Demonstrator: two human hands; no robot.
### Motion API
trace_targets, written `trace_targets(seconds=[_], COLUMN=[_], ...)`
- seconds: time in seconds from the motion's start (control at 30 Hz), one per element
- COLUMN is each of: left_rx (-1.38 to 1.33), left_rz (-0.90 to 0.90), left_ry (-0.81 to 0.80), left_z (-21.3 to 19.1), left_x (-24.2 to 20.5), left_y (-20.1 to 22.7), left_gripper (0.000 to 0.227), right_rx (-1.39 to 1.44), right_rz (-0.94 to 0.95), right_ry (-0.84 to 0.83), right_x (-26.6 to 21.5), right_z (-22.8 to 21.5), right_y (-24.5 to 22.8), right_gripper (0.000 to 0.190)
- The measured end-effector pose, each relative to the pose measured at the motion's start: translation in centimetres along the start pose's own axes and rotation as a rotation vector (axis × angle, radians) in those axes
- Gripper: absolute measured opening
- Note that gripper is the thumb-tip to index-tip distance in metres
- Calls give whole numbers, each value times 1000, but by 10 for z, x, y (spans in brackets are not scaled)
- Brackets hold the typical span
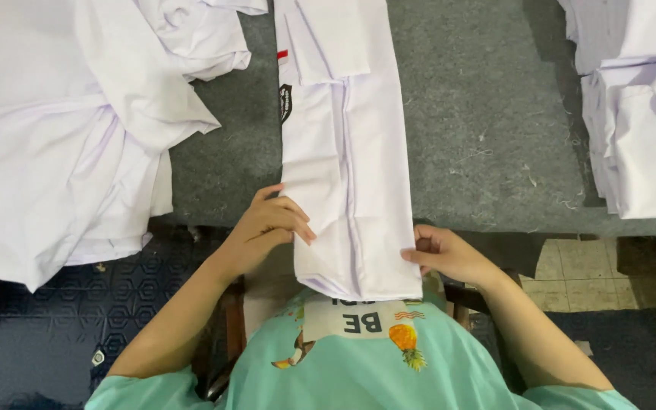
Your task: Folding a white collared shirt into a compact rectangle on a workbench in a factory.
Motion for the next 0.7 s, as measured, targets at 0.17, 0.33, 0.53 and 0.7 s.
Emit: trace_targets(seconds=[0.17,0.33,0.53,0.7], left_rx=[4,-24,329,329], left_rz=[-123,-443,-747,-831], left_ry=[114,476,271,208], left_z=[14,-1,6,16], left_x=[-36,-40,-49,-53], left_y=[0,-16,-19,-18], left_gripper=[25,36,50,48], right_rx=[-136,-169,-102,-336], right_rz=[7,-13,-179,-286], right_ry=[47,307,522,694], right_x=[-5,-20,-10,-21], right_z=[12,-3,-12,-5], right_y=[-7,-35,-15,-40], right_gripper=[29,35,29,26])
Point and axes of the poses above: each hand's wrist, its own x-axis towards the middle knuckle, its own z-axis out of the palm, y = z × x, the point moved 7 cm from there along x, towards the middle knuckle, and after that the axes turned 7 degrees about z, right-handed, at the moved point
